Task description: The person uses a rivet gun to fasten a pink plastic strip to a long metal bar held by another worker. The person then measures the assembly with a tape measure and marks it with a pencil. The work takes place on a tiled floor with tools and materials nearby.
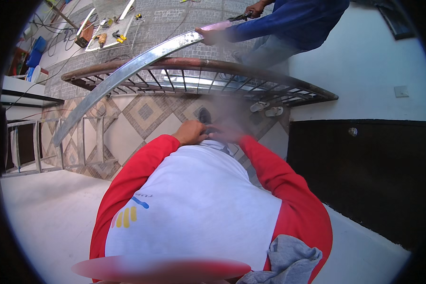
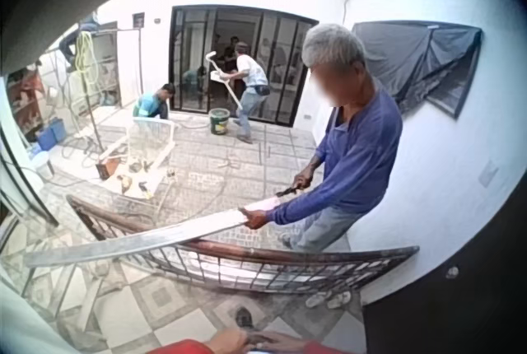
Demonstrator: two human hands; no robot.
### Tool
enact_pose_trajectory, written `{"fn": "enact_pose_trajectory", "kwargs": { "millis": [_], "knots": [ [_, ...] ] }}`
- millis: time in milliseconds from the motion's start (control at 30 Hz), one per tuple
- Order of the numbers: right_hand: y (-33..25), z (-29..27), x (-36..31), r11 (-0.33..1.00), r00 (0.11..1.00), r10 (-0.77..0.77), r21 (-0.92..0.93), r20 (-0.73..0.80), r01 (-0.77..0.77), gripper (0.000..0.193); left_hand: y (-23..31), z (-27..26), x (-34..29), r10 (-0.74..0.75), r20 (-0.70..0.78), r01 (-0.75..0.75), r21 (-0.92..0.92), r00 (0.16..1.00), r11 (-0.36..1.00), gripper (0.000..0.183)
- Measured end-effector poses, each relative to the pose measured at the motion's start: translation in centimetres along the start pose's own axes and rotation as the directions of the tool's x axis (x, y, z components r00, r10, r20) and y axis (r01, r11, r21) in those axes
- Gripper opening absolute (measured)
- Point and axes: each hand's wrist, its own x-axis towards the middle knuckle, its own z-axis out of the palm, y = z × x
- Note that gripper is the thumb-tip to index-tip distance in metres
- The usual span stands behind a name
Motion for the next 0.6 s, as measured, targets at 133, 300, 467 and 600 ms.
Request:
{"fn": "enact_pose_trajectory", "kwargs": {
  "millis": [133, 300, 467, 600],
  "knots": [
    [-0.3, 0.1, 0.4, 0.999, 0.999, -0.048, 0.018, 0.007, 0.048, 0.075, 0.3, -0.5, 0.1, -0.026, 0.033, 0.025, 0.019, 0.999, 1.000, 0.029],
    [-0.4, -0.9, 0.0, 0.995, 0.995, 0.081, 0.046, 0.062, -0.084, 0.075, 0.0, -0.9, 0.1, -0.011, 0.036, 0.012, -0.026, 0.999, 1.000, 0.029],
    [-0.3, -0.8, 0.3, 0.988, 0.997, -0.063, 0.144, 0.031, 0.058, 0.077, -0.6, -0.7, 0.3, -0.013, 0.049, 0.015, -0.032, 0.999, 0.999, 0.028],
    [-0.3, -0.9, 0.6, 0.976, 0.993, -0.101, 0.198, 0.053, 0.088, 0.078, -0.5, -0.2, 0.2, -0.041, -0.002, 0.041, 0.006, 0.999, 0.999, 0.027]
  ]
}}
